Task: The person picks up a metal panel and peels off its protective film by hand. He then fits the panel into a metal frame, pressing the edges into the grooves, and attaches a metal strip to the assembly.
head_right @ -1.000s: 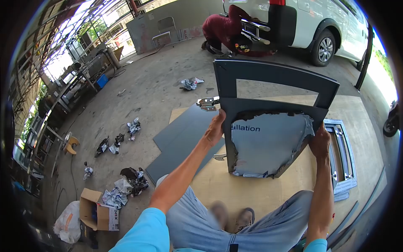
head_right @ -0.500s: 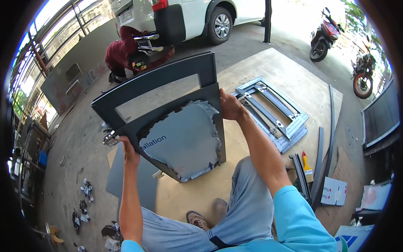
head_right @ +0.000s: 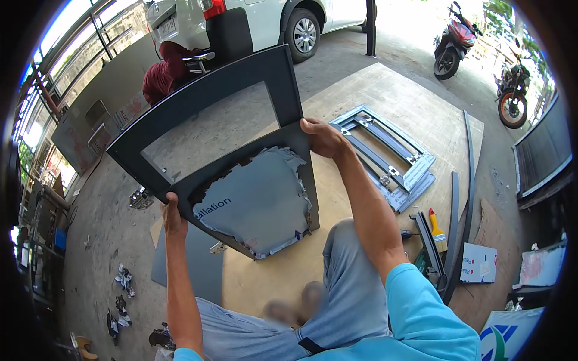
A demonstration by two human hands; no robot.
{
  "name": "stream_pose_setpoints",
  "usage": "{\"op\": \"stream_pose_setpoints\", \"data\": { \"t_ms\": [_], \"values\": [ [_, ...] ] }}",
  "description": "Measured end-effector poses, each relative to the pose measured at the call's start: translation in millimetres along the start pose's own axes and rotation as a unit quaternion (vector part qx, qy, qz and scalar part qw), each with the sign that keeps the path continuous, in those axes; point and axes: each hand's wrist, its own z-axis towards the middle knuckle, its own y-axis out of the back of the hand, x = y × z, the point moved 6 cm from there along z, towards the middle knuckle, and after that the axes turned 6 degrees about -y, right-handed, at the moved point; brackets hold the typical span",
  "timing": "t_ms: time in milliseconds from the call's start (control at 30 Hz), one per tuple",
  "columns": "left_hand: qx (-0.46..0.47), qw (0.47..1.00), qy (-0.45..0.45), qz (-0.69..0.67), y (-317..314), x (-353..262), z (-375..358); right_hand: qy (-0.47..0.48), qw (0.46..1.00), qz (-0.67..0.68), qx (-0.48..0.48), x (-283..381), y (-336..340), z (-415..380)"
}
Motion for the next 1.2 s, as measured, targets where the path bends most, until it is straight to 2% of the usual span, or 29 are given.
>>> {"op": "stream_pose_setpoints", "data": {
  "t_ms": [67,100,200,233,367,433,500,600,700,733,833,900,933,1000,1067,1100,1200],
  "values": [
    [-0.017,1.000,0.002,0.008,3.1,0.1,-0.3,0.010,0.998,-0.032,0.062,2.4,-7.6,-9.7],
    [-0.027,1.000,0.000,0.013,3.4,0.8,-0.4,0.007,0.998,-0.031,0.059,-0.8,-7.4,-11.5],
    [0.012,1.000,0.010,-0.010,-1.3,-0.2,1.5,-0.097,0.992,-0.046,0.062,-26.8,0.4,-9.9],
    [0.013,1.000,0.010,-0.010,-5.4,-1.2,1.1,-0.125,0.991,-0.009,0.050,-39.8,6.1,-9.5],
    [-0.016,0.999,0.017,-0.043,2.3,2.5,2.9,-0.165,0.982,-0.016,0.091,-65.3,38.5,-5.3],
    [-0.025,0.999,0.015,-0.041,0.5,-3.8,0.5,-0.117,0.989,-0.056,0.069,-51.2,22.0,-5.3],
    [-0.010,1.000,-0.001,-0.025,-7.1,-13.7,0.6,-0.053,0.997,-0.063,-0.005,-32.5,23.6,-9.0],
    [0.016,1.000,0.002,-0.023,-8.2,-22.1,5.0,0.025,0.996,-0.076,-0.041,-18.4,10.2,-21.0],
    [0.016,0.999,-0.004,-0.041,-15.4,-28.0,4.4,0.032,0.999,-0.039,-0.006,-14.9,2.0,-17.2],
    [0.005,0.999,-0.008,-0.032,-13.6,-27.7,5.7,0.037,0.999,0.005,-0.037,-15.3,0.3,-19.8],
    [0.007,0.999,-0.005,-0.032,-13.2,-22.6,7.9,0.026,0.998,-0.054,-0.028,-14.9,5.8,-20.4],
    [-0.065,0.994,-0.065,0.055,-13.8,-30.7,5.0,0.023,0.998,-0.003,-0.059,-12.2,-0.9,-25.7],
    [-0.051,0.996,-0.061,0.043,-25.2,-26.5,3.5,0.018,0.998,-0.014,-0.066,-15.0,6.8,-24.2],
    [-0.119,0.973,-0.119,0.157,-22.5,-35.6,-2.4,0.014,0.996,-0.031,-0.077,-12.5,9.1,-25.0],
    [-0.127,0.964,-0.139,0.187,-28.2,-31.2,-5.3,0.045,0.994,-0.026,-0.094,-10.5,0.0,-26.1],
    [-0.137,0.953,-0.159,0.217,-18.8,-37.2,-11.2,0.041,0.996,-0.022,-0.070,-5.3,-16.1,-25.2],
    [-0.123,0.951,-0.151,0.240,-25.3,-39.8,-12.8,0.037,0.999,0.006,0.002,-13.1,9.5,-25.3]
  ]
}}
